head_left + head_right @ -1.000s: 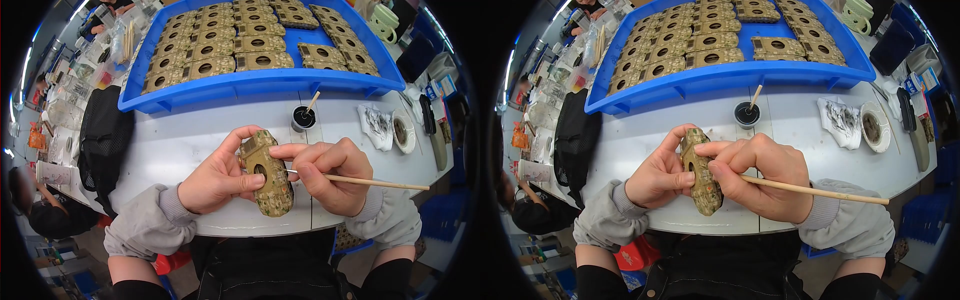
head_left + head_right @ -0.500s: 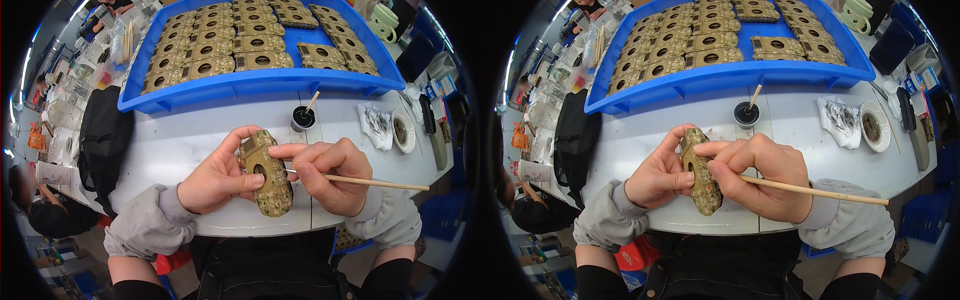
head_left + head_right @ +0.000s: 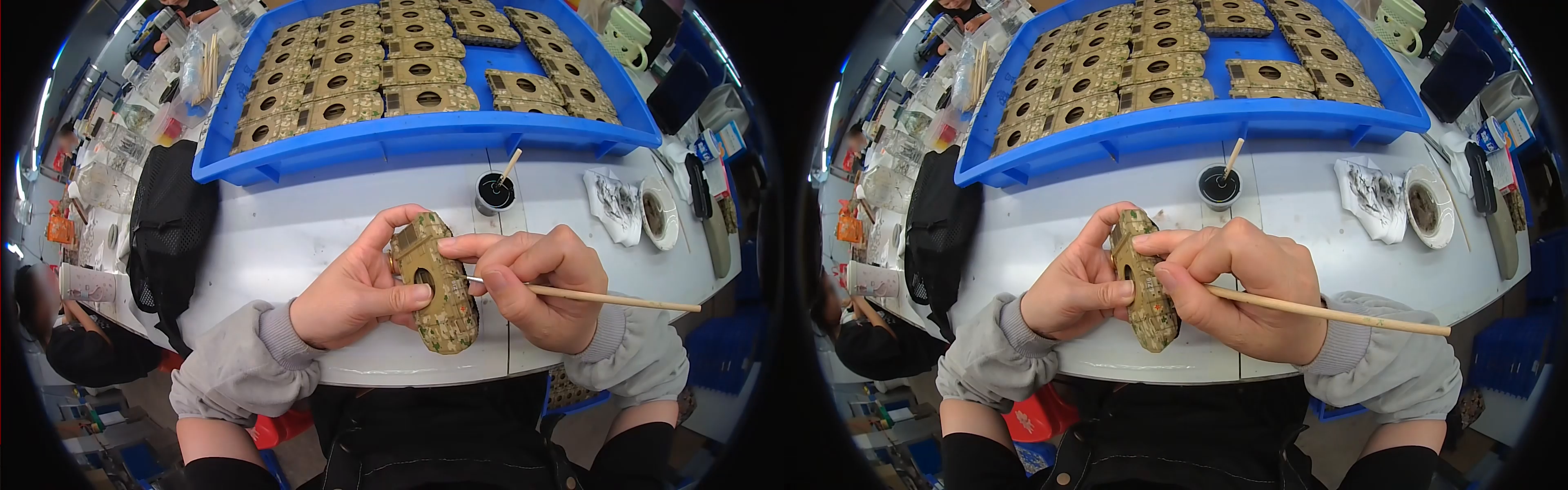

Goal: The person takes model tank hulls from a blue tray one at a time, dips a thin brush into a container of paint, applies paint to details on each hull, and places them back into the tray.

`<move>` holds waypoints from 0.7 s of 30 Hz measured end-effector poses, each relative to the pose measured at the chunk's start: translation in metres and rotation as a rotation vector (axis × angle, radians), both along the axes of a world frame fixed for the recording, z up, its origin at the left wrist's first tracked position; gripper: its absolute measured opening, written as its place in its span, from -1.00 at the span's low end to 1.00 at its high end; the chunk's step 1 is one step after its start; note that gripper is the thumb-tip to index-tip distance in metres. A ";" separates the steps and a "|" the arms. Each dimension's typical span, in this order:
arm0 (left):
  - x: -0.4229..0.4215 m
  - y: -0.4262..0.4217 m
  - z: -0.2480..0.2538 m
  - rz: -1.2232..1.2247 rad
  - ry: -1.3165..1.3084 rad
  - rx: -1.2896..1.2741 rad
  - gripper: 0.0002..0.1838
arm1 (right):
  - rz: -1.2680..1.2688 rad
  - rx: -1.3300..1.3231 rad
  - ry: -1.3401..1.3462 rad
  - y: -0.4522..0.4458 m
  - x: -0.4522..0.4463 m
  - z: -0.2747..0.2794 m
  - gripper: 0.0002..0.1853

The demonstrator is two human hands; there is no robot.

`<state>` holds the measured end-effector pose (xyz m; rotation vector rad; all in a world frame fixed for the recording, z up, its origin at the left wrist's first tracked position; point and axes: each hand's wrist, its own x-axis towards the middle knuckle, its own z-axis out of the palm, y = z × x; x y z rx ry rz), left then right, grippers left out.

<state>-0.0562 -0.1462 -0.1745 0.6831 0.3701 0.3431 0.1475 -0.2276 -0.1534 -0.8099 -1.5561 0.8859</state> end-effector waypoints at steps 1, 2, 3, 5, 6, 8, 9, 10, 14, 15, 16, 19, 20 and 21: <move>0.000 0.000 0.000 -0.003 0.003 0.007 -0.20 | -0.001 -0.002 0.000 0.000 0.000 0.000 -0.78; 0.000 0.000 0.000 -0.006 0.005 0.014 -0.20 | -0.002 -0.004 -0.001 0.000 0.000 0.001 -0.78; 0.000 0.000 0.000 -0.008 0.008 0.021 -0.20 | -0.002 -0.006 -0.001 0.000 0.000 0.001 -0.78; 0.000 0.000 0.000 -0.006 0.005 0.017 -0.20 | -0.006 0.001 0.009 0.000 -0.001 0.000 -0.79; 0.000 0.000 0.000 -0.004 0.001 0.012 -0.20 | -0.010 0.007 0.018 0.001 -0.001 -0.001 -0.79; 0.000 0.000 -0.001 -0.001 -0.007 0.004 -0.21 | -0.017 0.020 0.037 0.001 -0.002 -0.002 -0.79; 0.001 0.000 0.001 -0.001 -0.007 0.004 -0.21 | -0.016 0.020 0.037 0.002 -0.002 -0.001 -0.79; 0.002 -0.001 0.005 0.011 0.036 -0.002 -0.19 | -0.030 -0.029 0.084 0.002 -0.003 0.000 -0.80; 0.006 -0.003 0.015 0.045 0.161 -0.016 -0.14 | -0.070 -0.173 0.221 0.002 -0.004 0.003 -0.82; 0.005 -0.003 0.014 0.046 0.139 -0.025 -0.14 | -0.073 -0.178 0.259 0.003 -0.004 0.002 -0.84; 0.004 -0.002 0.013 0.047 0.116 -0.035 -0.14 | -0.075 -0.183 0.298 0.005 -0.003 0.001 -0.85; 0.004 -0.002 0.009 0.048 0.069 -0.049 -0.14 | -0.079 -0.188 0.372 0.010 0.001 0.002 -0.86; 0.006 -0.004 0.007 0.111 0.077 0.075 -0.16 | -0.109 -0.194 0.391 0.012 0.004 0.003 -0.86; 0.007 -0.005 0.005 0.176 0.084 0.199 -0.18 | -0.136 -0.199 0.409 0.014 0.006 0.004 -0.86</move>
